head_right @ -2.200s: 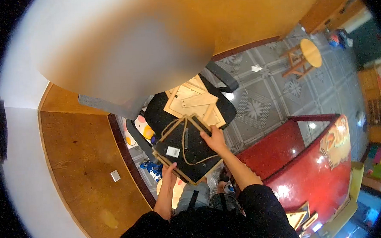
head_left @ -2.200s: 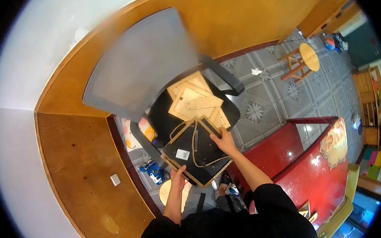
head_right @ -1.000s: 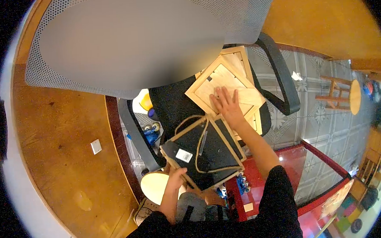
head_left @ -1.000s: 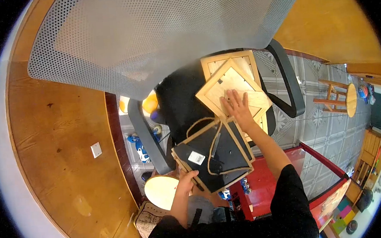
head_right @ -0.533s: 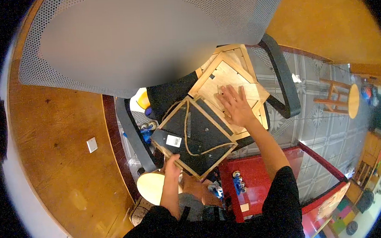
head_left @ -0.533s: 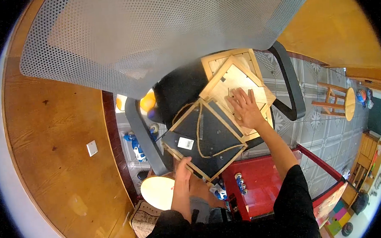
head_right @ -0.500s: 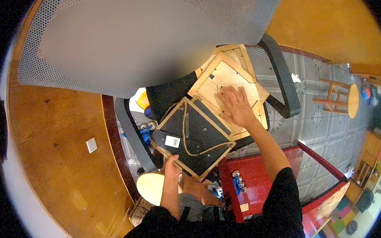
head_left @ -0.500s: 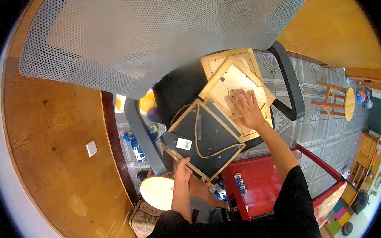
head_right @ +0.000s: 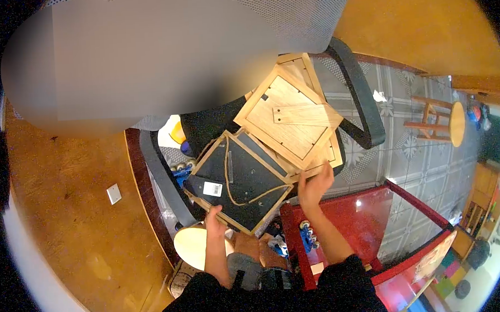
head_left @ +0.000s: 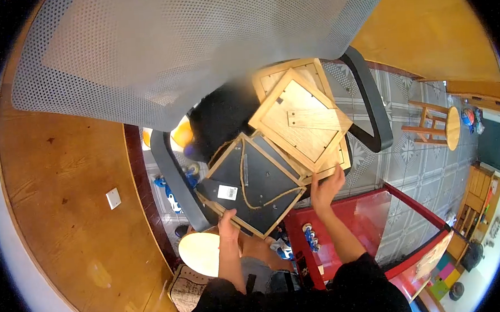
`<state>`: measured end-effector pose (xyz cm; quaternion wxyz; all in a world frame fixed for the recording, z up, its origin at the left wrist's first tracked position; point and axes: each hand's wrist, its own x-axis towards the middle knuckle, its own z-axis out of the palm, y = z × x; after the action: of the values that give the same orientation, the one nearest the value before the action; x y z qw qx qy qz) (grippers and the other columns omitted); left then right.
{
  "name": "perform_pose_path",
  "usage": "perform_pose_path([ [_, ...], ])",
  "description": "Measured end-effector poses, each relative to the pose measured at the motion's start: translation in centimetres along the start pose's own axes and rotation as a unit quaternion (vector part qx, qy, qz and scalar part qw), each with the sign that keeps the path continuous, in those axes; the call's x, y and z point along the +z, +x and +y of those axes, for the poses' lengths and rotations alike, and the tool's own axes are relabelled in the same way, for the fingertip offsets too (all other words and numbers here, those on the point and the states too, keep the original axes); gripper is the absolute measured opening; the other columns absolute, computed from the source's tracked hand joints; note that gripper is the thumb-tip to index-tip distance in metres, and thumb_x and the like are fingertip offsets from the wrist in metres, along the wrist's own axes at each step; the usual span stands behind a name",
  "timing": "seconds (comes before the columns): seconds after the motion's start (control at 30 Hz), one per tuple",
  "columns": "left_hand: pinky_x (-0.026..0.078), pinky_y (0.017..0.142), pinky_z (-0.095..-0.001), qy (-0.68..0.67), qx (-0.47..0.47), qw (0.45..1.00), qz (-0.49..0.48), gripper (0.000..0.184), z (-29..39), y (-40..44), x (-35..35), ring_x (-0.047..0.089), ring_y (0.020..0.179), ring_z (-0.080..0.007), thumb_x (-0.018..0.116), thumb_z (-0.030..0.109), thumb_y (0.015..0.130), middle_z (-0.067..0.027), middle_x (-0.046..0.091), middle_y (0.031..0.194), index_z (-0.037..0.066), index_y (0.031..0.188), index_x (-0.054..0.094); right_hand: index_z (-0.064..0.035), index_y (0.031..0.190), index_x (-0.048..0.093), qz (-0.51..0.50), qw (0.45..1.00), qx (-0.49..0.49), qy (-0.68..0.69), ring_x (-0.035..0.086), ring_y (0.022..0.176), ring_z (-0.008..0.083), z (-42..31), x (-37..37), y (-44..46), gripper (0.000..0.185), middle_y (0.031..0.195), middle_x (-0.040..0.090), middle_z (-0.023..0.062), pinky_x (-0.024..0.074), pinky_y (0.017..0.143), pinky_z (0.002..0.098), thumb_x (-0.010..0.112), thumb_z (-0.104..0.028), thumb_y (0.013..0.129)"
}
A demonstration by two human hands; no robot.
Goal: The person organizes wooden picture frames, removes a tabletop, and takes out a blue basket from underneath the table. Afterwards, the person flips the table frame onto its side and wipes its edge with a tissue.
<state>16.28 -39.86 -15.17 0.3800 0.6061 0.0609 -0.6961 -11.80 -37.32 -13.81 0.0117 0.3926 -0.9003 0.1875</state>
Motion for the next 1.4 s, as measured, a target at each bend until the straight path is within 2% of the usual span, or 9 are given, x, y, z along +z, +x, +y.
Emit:
perform_pose_path([
  [0.03, 0.043, 0.086, -0.0372, 0.006, -0.011, 1.000, 0.008, 0.045, 0.1, -0.2, -0.1, 0.053, 0.097, -0.0234, 0.060, 0.000, 0.066, -0.0070, 0.055, 0.104, 0.004, 0.111, 0.052, 0.0068, 0.122, 0.034, -0.001, 1.000, 0.001, 0.000, 0.043, 0.104, 0.0340, 0.7, 0.5, -1.1, 0.055, 0.116, 0.041, 0.0249, 0.0327, 0.090, 0.0430, 0.060, -0.011, 0.077],
  [0.1, 0.043, 0.085, -0.0370, 0.021, 0.004, 1.000, 0.002, 0.044, 0.2, -0.9, 0.0, 0.053, 0.096, -0.0235, 0.059, 0.000, 0.066, -0.0073, 0.055, 0.103, 0.003, 0.110, 0.052, 0.0073, 0.115, 0.033, -0.153, 0.901, 0.329, 0.238, 0.052, 0.087, 0.0242, 3.1, 2.3, -3.3, 0.047, 0.096, 0.051, 0.0196, 0.0427, 0.076, 0.0337, 0.058, -0.017, 0.082],
  [0.2, 0.045, 0.083, -0.0391, 0.050, 0.028, 0.998, -0.006, 0.042, -0.1, -1.0, 0.0, 0.054, 0.094, -0.0250, 0.058, 0.001, 0.067, -0.0078, 0.055, 0.101, 0.004, 0.108, 0.052, 0.0060, 0.106, 0.033, -0.110, 0.887, 0.341, 0.291, 0.053, 0.073, 0.0179, 5.1, 6.4, -4.1, 0.040, 0.084, 0.053, 0.0149, 0.0445, 0.063, 0.0287, 0.056, -0.018, 0.085],
  [0.47, 0.046, 0.082, -0.0419, 0.073, 0.025, 0.997, -0.012, 0.043, 0.1, -0.5, -1.4, 0.055, 0.092, -0.0267, 0.058, 0.003, 0.066, -0.0080, 0.055, 0.099, 0.006, 0.108, 0.051, 0.0062, 0.104, 0.034, -0.081, 0.907, 0.323, 0.257, 0.049, 0.071, 0.0150, 3.8, 4.9, -3.2, 0.035, 0.079, 0.050, 0.0112, 0.0414, 0.062, 0.0272, 0.055, -0.015, 0.084],
  [0.57, 0.045, 0.082, -0.0346, 0.063, 0.002, 0.998, -0.019, 0.044, 0.7, -0.5, -1.7, 0.055, 0.092, -0.0219, 0.058, -0.003, 0.063, -0.0068, 0.057, 0.097, 0.003, 0.106, 0.052, 0.0065, 0.106, 0.037, -0.013, 0.912, 0.282, 0.296, 0.040, 0.063, 0.0115, 4.7, 5.0, -3.0, 0.035, 0.073, 0.044, 0.0049, 0.0364, 0.055, 0.0255, 0.054, -0.014, 0.084],
  [0.67, 0.045, 0.082, -0.0339, 0.109, 0.042, 0.993, -0.025, 0.046, 1.3, -1.2, -1.9, 0.055, 0.093, -0.0217, 0.058, -0.004, 0.063, -0.0062, 0.056, 0.098, 0.003, 0.107, 0.051, 0.0066, 0.107, 0.036, -0.043, 0.928, 0.254, 0.269, 0.040, 0.063, 0.0114, 5.9, 4.7, -2.6, 0.034, 0.072, 0.044, 0.0047, 0.0366, 0.055, 0.0255, 0.053, -0.013, 0.084],
  [0.77, 0.044, 0.083, -0.0327, 0.139, -0.036, 0.989, -0.015, 0.053, 1.4, -1.3, -2.5, 0.054, 0.095, -0.0213, 0.057, -0.006, 0.062, -0.0056, 0.054, 0.102, 0.003, 0.114, 0.046, 0.0051, 0.112, 0.035, -0.064, 0.919, 0.264, 0.285, 0.044, 0.064, 0.0127, 6.6, 4.5, -2.6, 0.037, 0.075, 0.048, 0.0068, 0.0385, 0.057, 0.0267, 0.052, -0.014, 0.086],
  [1.07, 0.043, 0.087, -0.0325, 0.164, -0.039, 0.984, -0.056, 0.056, -0.2, -3.6, -3.5, 0.054, 0.098, -0.0225, 0.057, -0.005, 0.061, -0.0084, 0.055, 0.106, 0.000, 0.116, 0.045, 0.0012, 0.121, 0.035, -0.062, 0.935, 0.231, 0.263, 0.054, 0.072, 0.0177, 7.1, 4.6, -0.9, 0.043, 0.085, 0.057, 0.0121, 0.0431, 0.063, 0.0297, 0.053, -0.018, 0.086],
  [1.4, 0.045, 0.084, -0.0323, 0.147, -0.006, 0.989, -0.016, 0.056, -1.3, -3.1, -2.0, 0.055, 0.094, -0.0216, 0.055, -0.008, 0.062, -0.0083, 0.055, 0.104, 0.001, 0.116, 0.045, 0.0027, 0.119, 0.038, -0.068, 0.927, 0.242, 0.279, 0.048, 0.064, 0.0129, 6.5, 5.1, -0.3, 0.041, 0.075, 0.052, 0.0062, 0.0409, 0.058, 0.0268, 0.054, -0.017, 0.086],
])
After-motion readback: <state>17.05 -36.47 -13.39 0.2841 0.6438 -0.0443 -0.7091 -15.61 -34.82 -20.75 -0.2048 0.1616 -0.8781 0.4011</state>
